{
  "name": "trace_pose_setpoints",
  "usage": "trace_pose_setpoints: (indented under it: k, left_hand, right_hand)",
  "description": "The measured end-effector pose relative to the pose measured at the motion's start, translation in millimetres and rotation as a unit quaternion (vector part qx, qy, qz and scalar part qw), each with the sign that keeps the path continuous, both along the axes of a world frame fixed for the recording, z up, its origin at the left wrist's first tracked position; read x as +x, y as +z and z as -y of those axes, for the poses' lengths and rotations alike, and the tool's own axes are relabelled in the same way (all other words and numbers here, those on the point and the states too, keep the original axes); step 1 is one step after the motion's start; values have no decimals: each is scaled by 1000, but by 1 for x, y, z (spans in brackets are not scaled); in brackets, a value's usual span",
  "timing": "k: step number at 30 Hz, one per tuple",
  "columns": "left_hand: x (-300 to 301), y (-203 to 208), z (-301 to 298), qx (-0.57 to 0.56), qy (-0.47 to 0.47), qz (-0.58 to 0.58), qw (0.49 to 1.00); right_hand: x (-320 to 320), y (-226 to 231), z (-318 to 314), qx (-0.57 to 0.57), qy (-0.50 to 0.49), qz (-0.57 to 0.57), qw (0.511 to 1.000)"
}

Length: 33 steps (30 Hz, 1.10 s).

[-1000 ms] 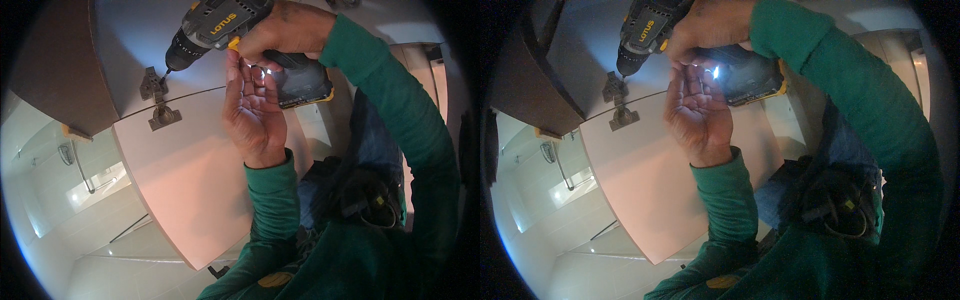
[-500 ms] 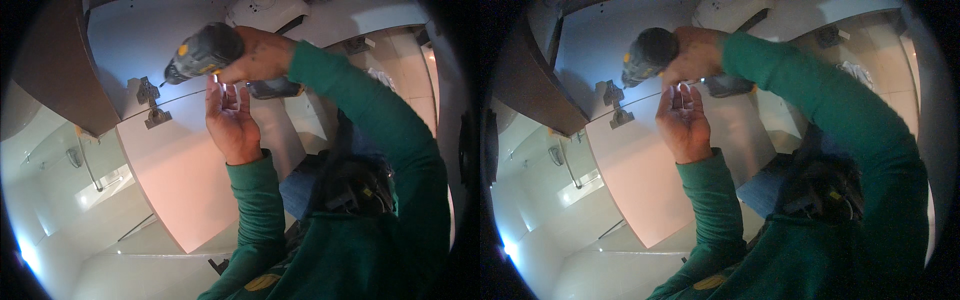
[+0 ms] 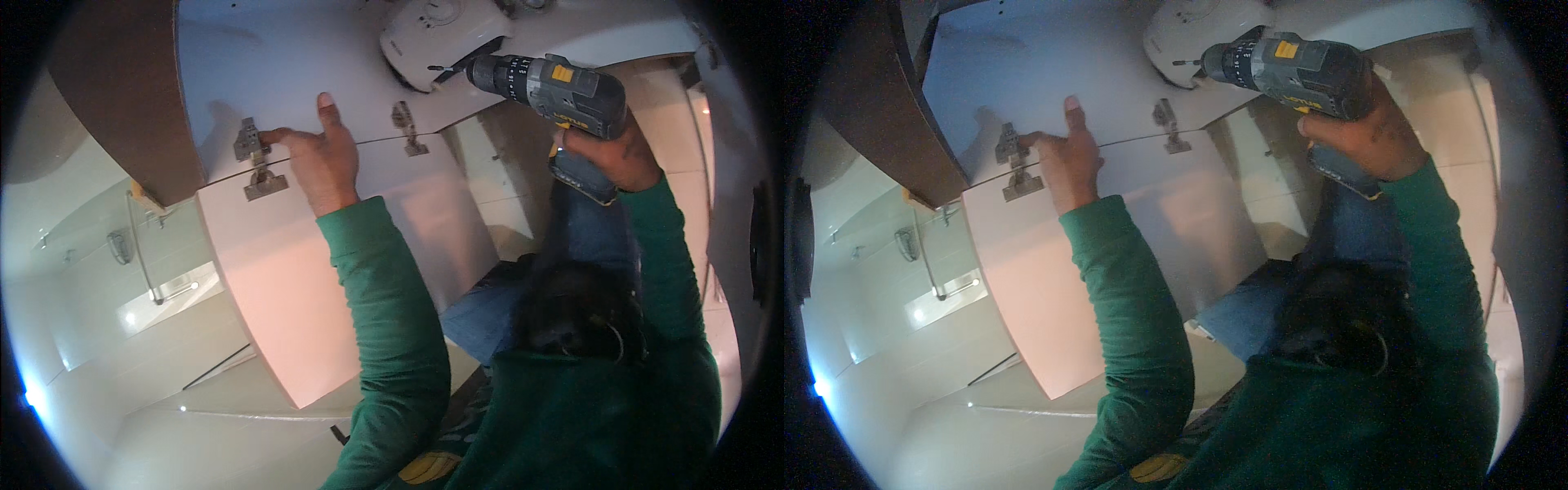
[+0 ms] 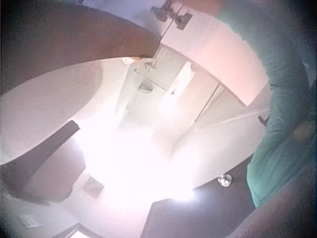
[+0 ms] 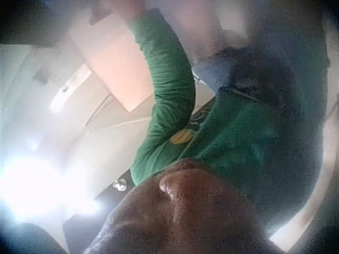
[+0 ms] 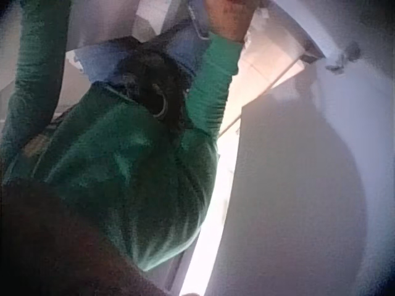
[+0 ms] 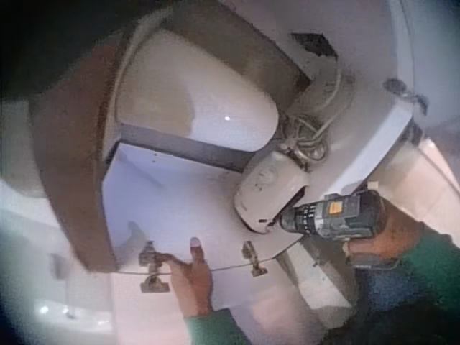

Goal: The person assembles a bathroom vanity cabinet by attaching a door to the frame using a cordless drill. They align the door, secure the hinges with screws, and test the door's movement.

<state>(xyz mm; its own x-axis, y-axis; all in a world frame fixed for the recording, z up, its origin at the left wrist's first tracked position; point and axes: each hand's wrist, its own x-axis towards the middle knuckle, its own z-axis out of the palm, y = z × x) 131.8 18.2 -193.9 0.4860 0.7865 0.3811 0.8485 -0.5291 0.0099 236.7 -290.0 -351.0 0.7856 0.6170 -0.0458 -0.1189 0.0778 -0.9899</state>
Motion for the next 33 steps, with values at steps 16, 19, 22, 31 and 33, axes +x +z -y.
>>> trace_pose_setpoints:
  k: [16,19,22,31,33]
  left_hand:
    - [-42,57,188,-312,-236,235,890]
    - [-89,90,219,-159,-320,300,885]
    - [-178,114,194,-44,-303,381,873]
    - [-240,184,140,54,-158,385,908]
    - [-255,169,112,-72,-147,411,897]
  right_hand:
    - [-56,-82,139,-265,-57,148,951]
    - [-78,-105,172,-290,-56,54,954]
    - [-102,-147,202,-324,-42,60,943]
    - [-165,-123,293,-371,-3,-108,922]
    - [-175,-120,312,-395,1,-82,915]
